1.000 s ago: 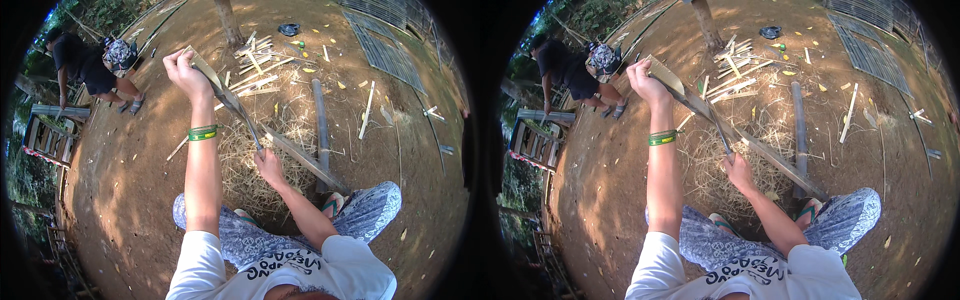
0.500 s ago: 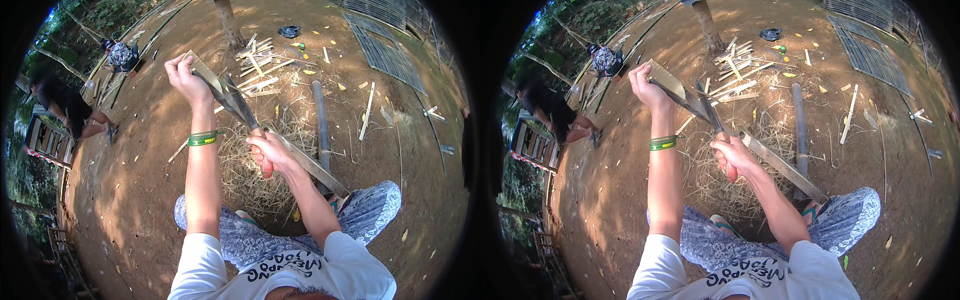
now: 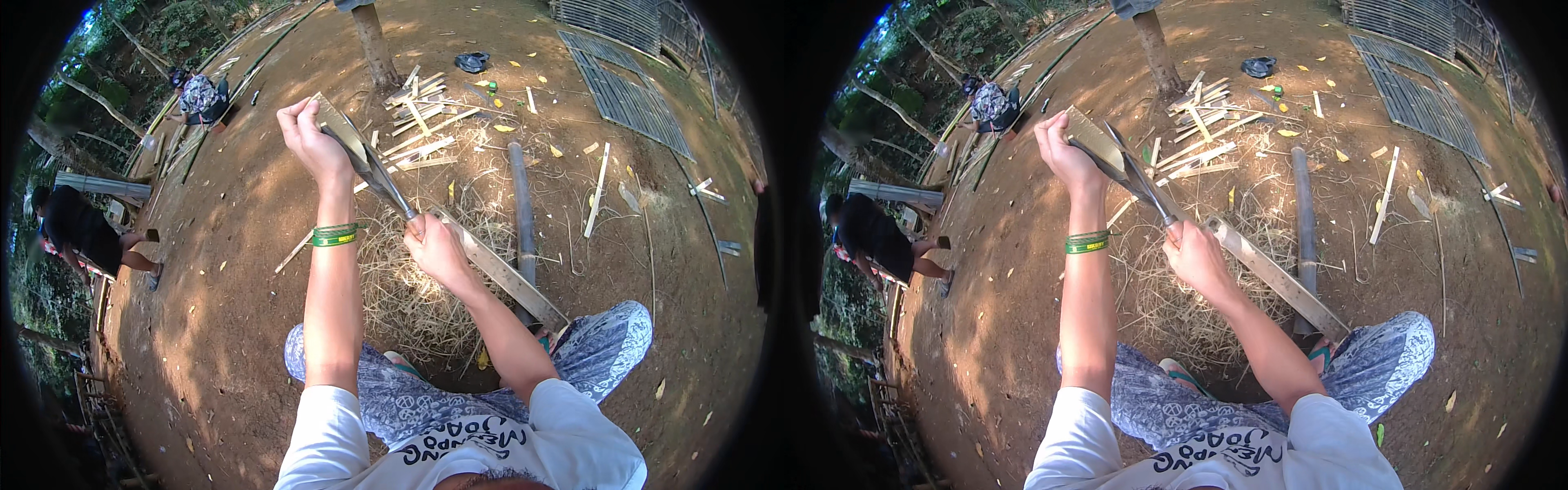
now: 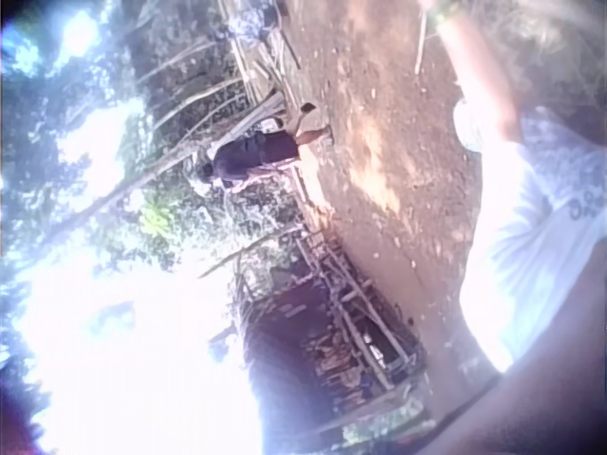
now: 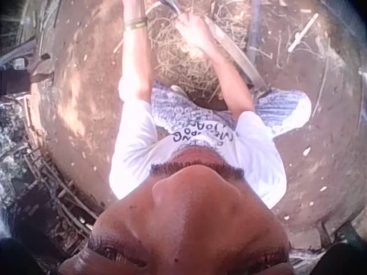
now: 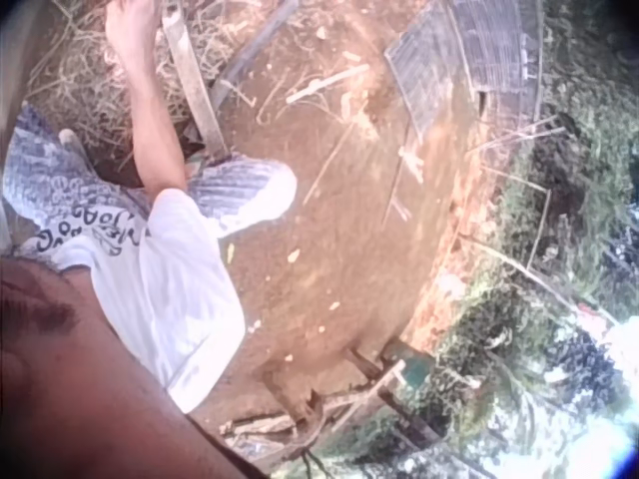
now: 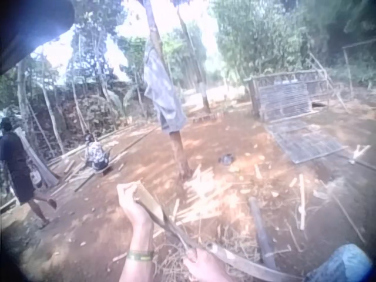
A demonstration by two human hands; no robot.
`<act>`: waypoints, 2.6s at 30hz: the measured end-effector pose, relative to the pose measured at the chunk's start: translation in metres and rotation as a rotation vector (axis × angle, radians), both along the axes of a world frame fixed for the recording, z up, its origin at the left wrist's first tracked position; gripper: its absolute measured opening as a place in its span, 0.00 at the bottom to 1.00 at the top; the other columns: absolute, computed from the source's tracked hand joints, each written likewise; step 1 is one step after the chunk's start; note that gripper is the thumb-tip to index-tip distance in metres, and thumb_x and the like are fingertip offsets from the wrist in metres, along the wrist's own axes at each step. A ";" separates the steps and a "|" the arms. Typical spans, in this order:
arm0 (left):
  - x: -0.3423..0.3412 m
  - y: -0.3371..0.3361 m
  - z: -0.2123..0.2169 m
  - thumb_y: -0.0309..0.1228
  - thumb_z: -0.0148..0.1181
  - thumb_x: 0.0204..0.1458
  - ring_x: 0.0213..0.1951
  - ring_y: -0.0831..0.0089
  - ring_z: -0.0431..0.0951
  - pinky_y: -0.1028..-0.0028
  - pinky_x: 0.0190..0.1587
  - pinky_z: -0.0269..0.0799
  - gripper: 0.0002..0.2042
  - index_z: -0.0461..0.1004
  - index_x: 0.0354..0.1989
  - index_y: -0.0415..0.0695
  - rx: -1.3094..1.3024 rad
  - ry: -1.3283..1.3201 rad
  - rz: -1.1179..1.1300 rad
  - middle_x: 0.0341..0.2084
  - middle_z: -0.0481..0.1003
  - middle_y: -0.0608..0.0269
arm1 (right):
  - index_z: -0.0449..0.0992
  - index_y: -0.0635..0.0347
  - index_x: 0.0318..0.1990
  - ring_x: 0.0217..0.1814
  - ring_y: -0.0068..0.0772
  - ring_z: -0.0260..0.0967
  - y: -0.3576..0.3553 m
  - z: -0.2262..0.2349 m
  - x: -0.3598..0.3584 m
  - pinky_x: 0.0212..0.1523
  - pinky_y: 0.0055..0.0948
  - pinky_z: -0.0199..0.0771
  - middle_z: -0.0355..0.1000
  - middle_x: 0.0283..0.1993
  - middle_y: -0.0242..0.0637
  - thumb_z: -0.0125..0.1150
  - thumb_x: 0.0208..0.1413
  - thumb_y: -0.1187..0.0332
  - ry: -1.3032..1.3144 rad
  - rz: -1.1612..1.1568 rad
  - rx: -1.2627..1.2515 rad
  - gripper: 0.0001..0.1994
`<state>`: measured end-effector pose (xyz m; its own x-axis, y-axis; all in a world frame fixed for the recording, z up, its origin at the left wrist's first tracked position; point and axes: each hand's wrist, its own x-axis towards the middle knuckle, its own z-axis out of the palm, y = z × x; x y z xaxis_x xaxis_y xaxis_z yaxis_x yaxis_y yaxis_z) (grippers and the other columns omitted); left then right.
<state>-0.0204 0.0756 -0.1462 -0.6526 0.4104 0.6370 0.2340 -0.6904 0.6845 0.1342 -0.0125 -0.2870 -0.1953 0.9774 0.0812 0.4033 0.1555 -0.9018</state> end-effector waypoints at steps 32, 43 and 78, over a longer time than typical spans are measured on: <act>-0.013 0.005 -0.003 0.30 0.54 0.61 0.40 0.72 0.66 0.70 0.49 0.62 0.07 0.68 0.33 0.40 0.010 0.062 0.063 0.32 0.68 0.64 | 0.66 0.55 0.33 0.14 0.14 0.57 0.017 0.114 0.042 0.14 0.21 0.58 0.62 0.19 0.22 0.61 0.64 0.65 0.916 0.653 -0.568 0.11; -0.031 0.000 -0.014 0.32 0.52 0.61 0.41 0.70 0.69 0.69 0.51 0.63 0.08 0.69 0.38 0.39 0.013 -0.029 -0.021 0.37 0.69 0.61 | 0.68 0.58 0.29 0.10 0.18 0.59 -0.008 0.053 0.036 0.10 0.26 0.54 0.63 0.14 0.25 0.62 0.64 0.54 0.383 0.182 -0.171 0.19; -0.088 -0.036 -0.013 0.32 0.51 0.54 0.42 0.61 0.80 0.64 0.47 0.77 0.16 0.77 0.45 0.36 -0.069 -0.260 -0.481 0.38 0.79 0.53 | 0.80 0.65 0.34 0.31 0.46 0.75 0.006 -0.146 0.129 0.40 0.43 0.71 0.77 0.27 0.48 0.64 0.59 0.50 -0.082 -0.466 -0.214 0.22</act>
<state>-0.1080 0.0398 -0.1590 -0.5132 0.7364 0.4407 -0.2801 -0.6291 0.7251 0.2630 -0.0062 -0.4335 0.2671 0.9552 -0.1275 0.4561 -0.2419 -0.8564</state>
